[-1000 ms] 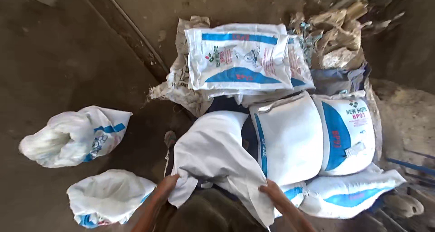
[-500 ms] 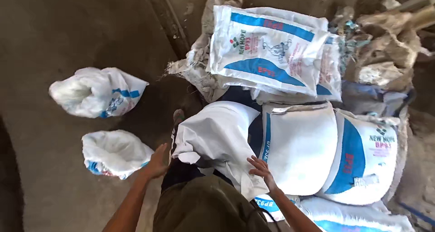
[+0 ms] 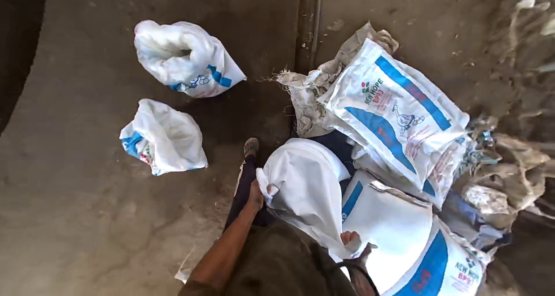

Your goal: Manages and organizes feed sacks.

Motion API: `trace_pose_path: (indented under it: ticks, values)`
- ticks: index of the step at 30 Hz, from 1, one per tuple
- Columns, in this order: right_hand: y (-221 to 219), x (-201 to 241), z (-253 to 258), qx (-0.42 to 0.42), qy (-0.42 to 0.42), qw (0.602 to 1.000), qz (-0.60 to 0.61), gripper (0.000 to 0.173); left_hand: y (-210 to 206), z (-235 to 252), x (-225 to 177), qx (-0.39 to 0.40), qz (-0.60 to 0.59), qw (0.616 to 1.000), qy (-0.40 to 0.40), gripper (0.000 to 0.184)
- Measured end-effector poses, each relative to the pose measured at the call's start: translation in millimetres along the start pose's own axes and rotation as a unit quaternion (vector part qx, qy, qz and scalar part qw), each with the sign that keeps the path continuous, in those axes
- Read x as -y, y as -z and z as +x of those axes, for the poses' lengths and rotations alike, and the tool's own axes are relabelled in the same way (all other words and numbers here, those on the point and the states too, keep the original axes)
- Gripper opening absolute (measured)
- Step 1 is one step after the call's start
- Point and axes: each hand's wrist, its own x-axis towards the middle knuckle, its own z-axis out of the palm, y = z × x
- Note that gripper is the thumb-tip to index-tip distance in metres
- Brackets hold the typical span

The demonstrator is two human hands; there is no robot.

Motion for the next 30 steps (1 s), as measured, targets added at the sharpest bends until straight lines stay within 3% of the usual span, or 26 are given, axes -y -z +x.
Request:
trace_pose_path:
  ticks: [3,7,14,18,21,23,26,28,30]
  values:
    - [-24,16,-40,-0.082,-0.030,0.994,-0.058,0.065,13,-24,3,-0.049,0.000,0.999,-0.018,0.030]
    - [-41,35,-85,-0.179,0.006,0.977,-0.116,0.055,7,-68,11,-0.057,0.031,0.998,-0.025,0.032]
    - [-48,98,-143,-0.135,0.040,0.942,-0.305,0.045,8,-163,11,-0.048,0.011,0.999,-0.024,0.038]
    - [-79,98,-102,-0.149,0.002,0.910,-0.386,0.036,18,-127,-8,-0.040,0.145,0.988,0.016,0.051]
    - [-85,85,-67,-0.161,-0.018,0.875,-0.456,0.042,20,-83,0,0.017,0.273,0.958,0.086,0.063]
    - [-96,85,-51,-0.159,-0.031,0.859,-0.486,0.044,16,-60,-12,0.126,0.338,0.927,0.105,0.067]
    - [-105,84,-43,-0.225,-0.028,0.842,-0.489,0.036,19,-27,-37,0.336,0.441,0.820,0.142,0.071]
    - [-120,99,-43,-0.266,-0.067,0.769,-0.578,0.036,15,-9,-45,0.446,0.481,0.738,0.156,0.072]
    - [-138,119,-58,-0.249,-0.073,0.690,-0.676,0.035,9,0,-48,0.509,0.522,0.665,0.159,0.071]
